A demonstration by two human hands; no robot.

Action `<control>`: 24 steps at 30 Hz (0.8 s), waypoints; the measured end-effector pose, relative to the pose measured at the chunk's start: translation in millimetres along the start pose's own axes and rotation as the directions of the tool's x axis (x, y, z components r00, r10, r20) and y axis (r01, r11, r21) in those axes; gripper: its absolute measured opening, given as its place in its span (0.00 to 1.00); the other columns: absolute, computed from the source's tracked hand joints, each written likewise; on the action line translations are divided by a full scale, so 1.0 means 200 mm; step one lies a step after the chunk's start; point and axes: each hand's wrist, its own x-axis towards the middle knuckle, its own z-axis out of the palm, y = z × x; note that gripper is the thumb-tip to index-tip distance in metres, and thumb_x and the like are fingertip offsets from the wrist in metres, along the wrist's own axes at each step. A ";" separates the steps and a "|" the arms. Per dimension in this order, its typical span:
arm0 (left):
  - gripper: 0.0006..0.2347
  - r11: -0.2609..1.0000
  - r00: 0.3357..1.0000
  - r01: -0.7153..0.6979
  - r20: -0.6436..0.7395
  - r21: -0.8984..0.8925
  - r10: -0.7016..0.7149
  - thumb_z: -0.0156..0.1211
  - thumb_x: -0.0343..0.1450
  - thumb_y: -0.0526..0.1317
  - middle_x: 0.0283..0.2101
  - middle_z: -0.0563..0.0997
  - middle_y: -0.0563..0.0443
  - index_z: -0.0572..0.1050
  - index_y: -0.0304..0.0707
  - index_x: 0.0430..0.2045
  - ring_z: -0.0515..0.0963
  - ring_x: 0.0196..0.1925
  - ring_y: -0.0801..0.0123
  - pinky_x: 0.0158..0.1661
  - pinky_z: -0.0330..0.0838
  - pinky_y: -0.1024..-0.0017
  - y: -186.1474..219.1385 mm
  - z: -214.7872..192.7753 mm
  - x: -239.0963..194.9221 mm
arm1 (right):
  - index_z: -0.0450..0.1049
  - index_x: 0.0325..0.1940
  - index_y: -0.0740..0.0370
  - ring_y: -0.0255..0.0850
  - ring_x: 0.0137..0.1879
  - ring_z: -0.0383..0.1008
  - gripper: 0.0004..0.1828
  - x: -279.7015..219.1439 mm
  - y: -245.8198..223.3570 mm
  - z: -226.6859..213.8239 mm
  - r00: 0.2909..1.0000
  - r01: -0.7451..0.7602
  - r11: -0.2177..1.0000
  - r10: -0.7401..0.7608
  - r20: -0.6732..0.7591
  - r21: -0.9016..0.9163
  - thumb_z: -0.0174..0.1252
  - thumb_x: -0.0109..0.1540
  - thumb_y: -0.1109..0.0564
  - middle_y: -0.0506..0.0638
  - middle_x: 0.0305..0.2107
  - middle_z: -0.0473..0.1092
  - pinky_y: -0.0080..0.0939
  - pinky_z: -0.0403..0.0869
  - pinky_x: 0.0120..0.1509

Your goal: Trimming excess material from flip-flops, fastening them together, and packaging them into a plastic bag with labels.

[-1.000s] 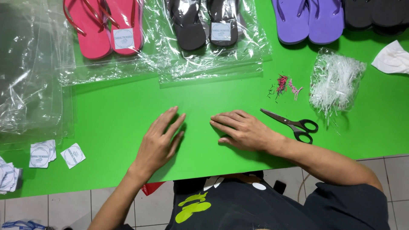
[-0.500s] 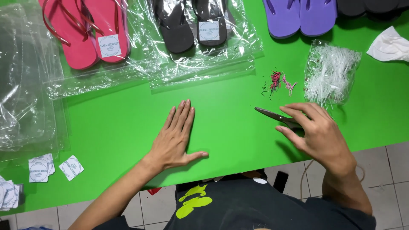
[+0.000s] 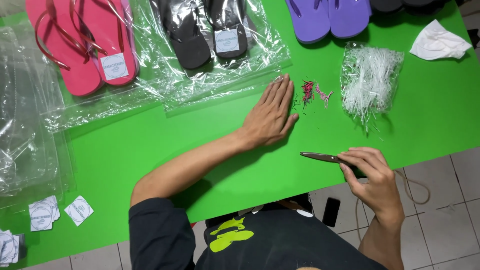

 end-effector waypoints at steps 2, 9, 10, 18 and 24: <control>0.31 0.997 0.997 -0.028 -0.075 -0.074 0.022 0.18 0.80 0.54 0.78 0.38 0.30 0.37 0.25 0.73 0.38 0.82 0.50 0.78 0.30 0.59 0.03 0.06 0.12 | 0.80 0.52 0.62 0.48 0.56 0.73 0.14 0.00 0.00 0.02 0.998 0.056 0.998 -0.055 -0.026 0.033 0.65 0.61 0.62 0.52 0.45 0.77 0.50 0.74 0.66; 0.25 0.635 0.914 -0.347 -0.401 -0.690 0.064 0.43 0.81 0.48 0.75 0.60 0.39 0.51 0.45 0.76 0.59 0.78 0.48 0.76 0.55 0.49 -0.03 0.04 0.24 | 0.80 0.53 0.53 0.46 0.56 0.75 0.12 0.05 0.01 0.16 0.987 0.132 0.991 -0.133 -0.091 -0.011 0.61 0.64 0.57 0.46 0.43 0.73 0.48 0.66 0.64; 0.24 0.640 0.879 -0.373 -0.476 -0.672 0.012 0.51 0.79 0.40 0.73 0.64 0.43 0.58 0.46 0.73 0.64 0.76 0.51 0.74 0.60 0.52 -0.05 -0.02 0.20 | 0.79 0.53 0.53 0.46 0.57 0.74 0.13 0.06 -0.01 0.18 0.986 0.149 0.989 -0.148 -0.082 0.007 0.61 0.65 0.57 0.46 0.44 0.73 0.48 0.65 0.64; 0.12 0.703 0.887 -0.300 -0.459 -0.645 -0.043 0.52 0.79 0.35 0.35 0.86 0.43 0.76 0.41 0.56 0.88 0.34 0.58 0.35 0.84 0.65 -0.25 -0.14 -0.31 | 0.80 0.50 0.52 0.44 0.57 0.75 0.09 0.21 -0.02 0.12 0.982 0.176 0.983 -0.179 -0.064 -0.043 0.62 0.65 0.56 0.45 0.44 0.74 0.48 0.64 0.66; 0.17 0.780 0.916 -0.274 -0.399 -0.563 0.033 0.39 0.82 0.42 0.41 0.84 0.40 0.74 0.28 0.52 0.87 0.38 0.61 0.35 0.80 0.68 -0.28 -0.24 -0.41 | 0.81 0.56 0.59 0.50 0.48 0.80 0.17 0.55 0.11 -0.19 0.973 0.229 0.953 -0.227 0.030 -0.197 0.65 0.65 0.51 0.56 0.38 0.80 0.45 0.83 0.46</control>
